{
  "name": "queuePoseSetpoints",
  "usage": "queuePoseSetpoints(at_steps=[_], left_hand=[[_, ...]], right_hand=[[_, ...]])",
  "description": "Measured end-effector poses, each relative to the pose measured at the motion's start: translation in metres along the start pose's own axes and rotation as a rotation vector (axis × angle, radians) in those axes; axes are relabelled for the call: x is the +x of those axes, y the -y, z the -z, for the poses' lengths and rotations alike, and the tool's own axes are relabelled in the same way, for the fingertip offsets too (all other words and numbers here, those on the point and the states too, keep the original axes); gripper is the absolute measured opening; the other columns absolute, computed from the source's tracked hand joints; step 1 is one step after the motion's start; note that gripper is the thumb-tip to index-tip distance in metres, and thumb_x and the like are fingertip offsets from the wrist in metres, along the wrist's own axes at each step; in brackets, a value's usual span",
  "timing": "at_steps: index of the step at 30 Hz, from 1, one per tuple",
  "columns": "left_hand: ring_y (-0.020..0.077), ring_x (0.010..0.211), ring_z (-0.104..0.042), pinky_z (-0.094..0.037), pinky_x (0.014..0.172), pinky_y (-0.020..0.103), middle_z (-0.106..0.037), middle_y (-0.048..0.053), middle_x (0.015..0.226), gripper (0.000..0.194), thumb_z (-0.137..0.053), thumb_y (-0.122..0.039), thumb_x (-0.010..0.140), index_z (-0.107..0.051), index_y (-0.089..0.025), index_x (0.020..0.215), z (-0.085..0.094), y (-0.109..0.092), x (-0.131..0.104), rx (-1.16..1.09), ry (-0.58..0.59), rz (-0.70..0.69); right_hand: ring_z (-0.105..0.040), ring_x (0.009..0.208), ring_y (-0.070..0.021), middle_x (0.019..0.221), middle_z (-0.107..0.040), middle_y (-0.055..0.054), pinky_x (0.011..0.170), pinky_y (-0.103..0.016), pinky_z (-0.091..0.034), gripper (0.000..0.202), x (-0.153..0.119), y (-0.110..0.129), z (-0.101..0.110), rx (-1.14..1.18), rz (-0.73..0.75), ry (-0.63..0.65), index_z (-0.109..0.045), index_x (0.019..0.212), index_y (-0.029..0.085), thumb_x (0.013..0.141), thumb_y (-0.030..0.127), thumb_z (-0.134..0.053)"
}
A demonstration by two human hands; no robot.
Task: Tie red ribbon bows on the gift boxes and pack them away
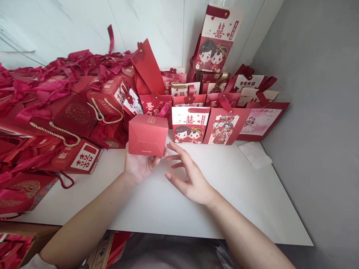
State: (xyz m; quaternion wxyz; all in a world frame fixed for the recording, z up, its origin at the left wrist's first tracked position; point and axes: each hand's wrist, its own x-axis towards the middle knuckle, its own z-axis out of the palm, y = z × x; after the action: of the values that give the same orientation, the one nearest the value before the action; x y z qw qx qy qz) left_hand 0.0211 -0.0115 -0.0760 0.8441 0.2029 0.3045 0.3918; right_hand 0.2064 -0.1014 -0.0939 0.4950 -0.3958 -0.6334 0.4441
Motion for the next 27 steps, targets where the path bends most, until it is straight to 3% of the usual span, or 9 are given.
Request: queuePoseSetpoints(at_steps=[4, 8, 12, 15, 22, 27], left_hand=[[0.0284, 0.079, -0.076, -0.06, 0.053, 0.029, -0.076, 0.015, 0.1, 0.08, -0.029, -0.075, 0.092, -0.064, -0.013, 0.128, -0.001, 0.0, -0.002, 0.097, 0.001, -0.022], [0.03, 0.082, -0.075, -0.057, 0.048, 0.031, -0.077, 0.011, 0.108, 0.073, -0.047, -0.077, 0.084, -0.062, -0.021, 0.129, 0.005, 0.005, 0.001, 0.371, -0.054, -0.276], [0.0317, 0.113, -0.07, -0.061, 0.086, 0.038, -0.074, 0.01, 0.12, 0.068, -0.06, -0.067, 0.085, -0.059, -0.021, 0.135, 0.018, 0.011, 0.005, 0.534, -0.016, -0.478], [0.0325, 0.123, -0.064, -0.054, 0.102, 0.042, -0.071, 0.01, 0.128, 0.064, -0.055, -0.065, 0.091, -0.057, -0.021, 0.138, 0.024, 0.014, 0.004, 0.542, 0.057, -0.5], [0.0336, 0.123, -0.064, -0.054, 0.098, 0.038, -0.075, 0.007, 0.117, 0.046, -0.068, -0.045, 0.088, -0.065, -0.024, 0.129, 0.029, 0.015, -0.003, 0.426, 0.051, -0.478], [0.0348, 0.123, -0.063, -0.052, 0.1, 0.042, -0.074, 0.01, 0.12, 0.045, -0.062, -0.052, 0.091, -0.067, -0.021, 0.124, 0.029, 0.016, 0.0, 0.542, 0.084, -0.523]], right_hand=[[-0.056, 0.127, -0.0255, 0.159, -0.04, -0.005, 0.105, -0.05, -0.05, 0.067, 0.002, -0.001, -0.001, 0.072, -0.054, -0.055, -0.028, 0.156, 0.046, 0.1, 0.035, -0.061], [-0.054, 0.132, -0.0276, 0.16, -0.039, -0.005, 0.109, -0.053, -0.046, 0.064, 0.003, -0.004, 0.003, 0.188, -0.125, -0.18, -0.028, 0.157, 0.046, 0.1, 0.051, -0.056], [-0.049, 0.14, -0.0308, 0.163, -0.035, -0.006, 0.113, -0.055, -0.045, 0.078, 0.004, -0.005, 0.006, 0.286, -0.149, -0.092, -0.023, 0.159, 0.044, 0.093, 0.06, -0.061], [-0.051, 0.139, -0.0301, 0.159, -0.041, -0.008, 0.112, -0.054, -0.047, 0.083, 0.005, -0.004, 0.004, 0.27, -0.187, -0.053, -0.021, 0.16, 0.043, 0.092, 0.054, -0.067], [-0.05, 0.139, -0.0307, 0.156, -0.045, -0.009, 0.108, -0.052, -0.052, 0.08, 0.007, -0.004, 0.004, 0.239, -0.129, -0.043, -0.026, 0.159, 0.041, 0.092, 0.052, -0.067], [-0.051, 0.139, -0.0311, 0.155, -0.047, -0.01, 0.108, -0.052, -0.052, 0.076, 0.006, -0.005, 0.003, 0.215, -0.141, -0.056, -0.028, 0.159, 0.039, 0.094, 0.052, -0.064]])
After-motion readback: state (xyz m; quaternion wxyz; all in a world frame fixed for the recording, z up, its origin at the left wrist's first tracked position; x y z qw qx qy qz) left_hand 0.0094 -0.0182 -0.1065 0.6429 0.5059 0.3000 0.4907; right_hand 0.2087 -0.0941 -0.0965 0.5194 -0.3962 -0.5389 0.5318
